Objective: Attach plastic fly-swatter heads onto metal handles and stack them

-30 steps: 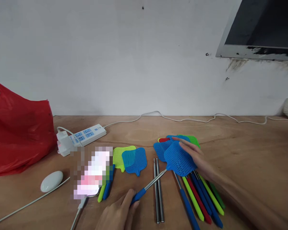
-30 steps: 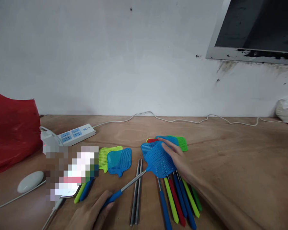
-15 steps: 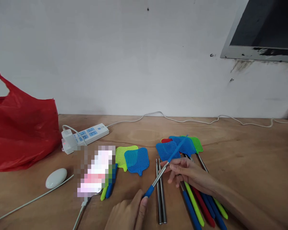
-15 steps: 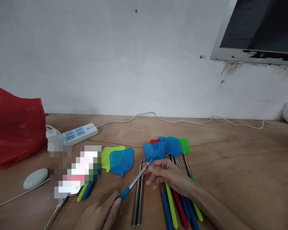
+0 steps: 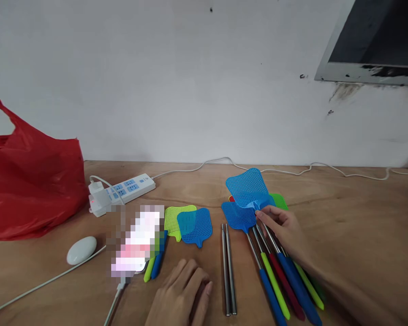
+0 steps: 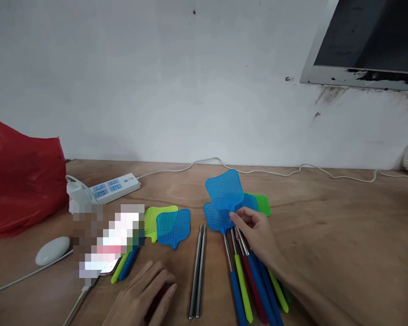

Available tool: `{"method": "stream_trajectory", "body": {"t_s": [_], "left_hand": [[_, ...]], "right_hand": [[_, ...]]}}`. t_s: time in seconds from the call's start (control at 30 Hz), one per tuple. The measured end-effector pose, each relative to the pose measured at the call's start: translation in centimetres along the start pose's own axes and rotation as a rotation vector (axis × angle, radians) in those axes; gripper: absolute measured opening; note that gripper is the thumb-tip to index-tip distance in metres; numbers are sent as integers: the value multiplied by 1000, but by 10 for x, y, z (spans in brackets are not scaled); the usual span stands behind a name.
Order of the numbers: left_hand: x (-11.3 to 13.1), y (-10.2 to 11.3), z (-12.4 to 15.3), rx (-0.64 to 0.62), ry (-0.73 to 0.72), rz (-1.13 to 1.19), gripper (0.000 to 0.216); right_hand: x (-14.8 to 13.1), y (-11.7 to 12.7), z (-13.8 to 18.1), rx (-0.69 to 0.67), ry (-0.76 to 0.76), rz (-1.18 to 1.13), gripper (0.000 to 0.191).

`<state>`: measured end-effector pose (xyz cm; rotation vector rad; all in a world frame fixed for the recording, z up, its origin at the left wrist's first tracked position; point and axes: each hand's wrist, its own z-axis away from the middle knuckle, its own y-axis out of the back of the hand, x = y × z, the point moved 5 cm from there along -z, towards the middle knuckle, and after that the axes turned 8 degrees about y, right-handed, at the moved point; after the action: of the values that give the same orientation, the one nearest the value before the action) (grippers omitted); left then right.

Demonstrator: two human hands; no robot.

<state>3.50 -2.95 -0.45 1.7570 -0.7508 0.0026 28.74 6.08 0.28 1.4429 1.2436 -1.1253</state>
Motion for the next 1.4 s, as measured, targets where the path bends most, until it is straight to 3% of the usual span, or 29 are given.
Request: {"method": "stream_trajectory", "body": {"t_s": [0.1,0.27,0.5,0.8,0.93,1.1,1.23,1.4], "left_hand": [[-1,0,-1,98,-62,-113,16],[-8,-3,3,301,-129,-290,26],[-22,-14,8,276,11,-384,36],[-22,-4,8,270,81,-346,31],[-22,-6,8,249,88,-341,30],[-20,-3,8,241,75,-269,27],[-21,-1,7,268,88,-281,27],[-19,0,6,203,84,-158,23]], "right_hand": [[1,8,-5,15,135,291,42],[2,9,-7,-14,285,882,38],[3,12,-6,-30,287,1173,29],[-4,18,-4,-24,259,1398,30],[-15,6,3,-92,468,1318,25],[-27,-33,31,-461,796,978,15],[-27,-47,44,-635,804,906,31],[-25,-46,43,-700,728,899,33]]}}
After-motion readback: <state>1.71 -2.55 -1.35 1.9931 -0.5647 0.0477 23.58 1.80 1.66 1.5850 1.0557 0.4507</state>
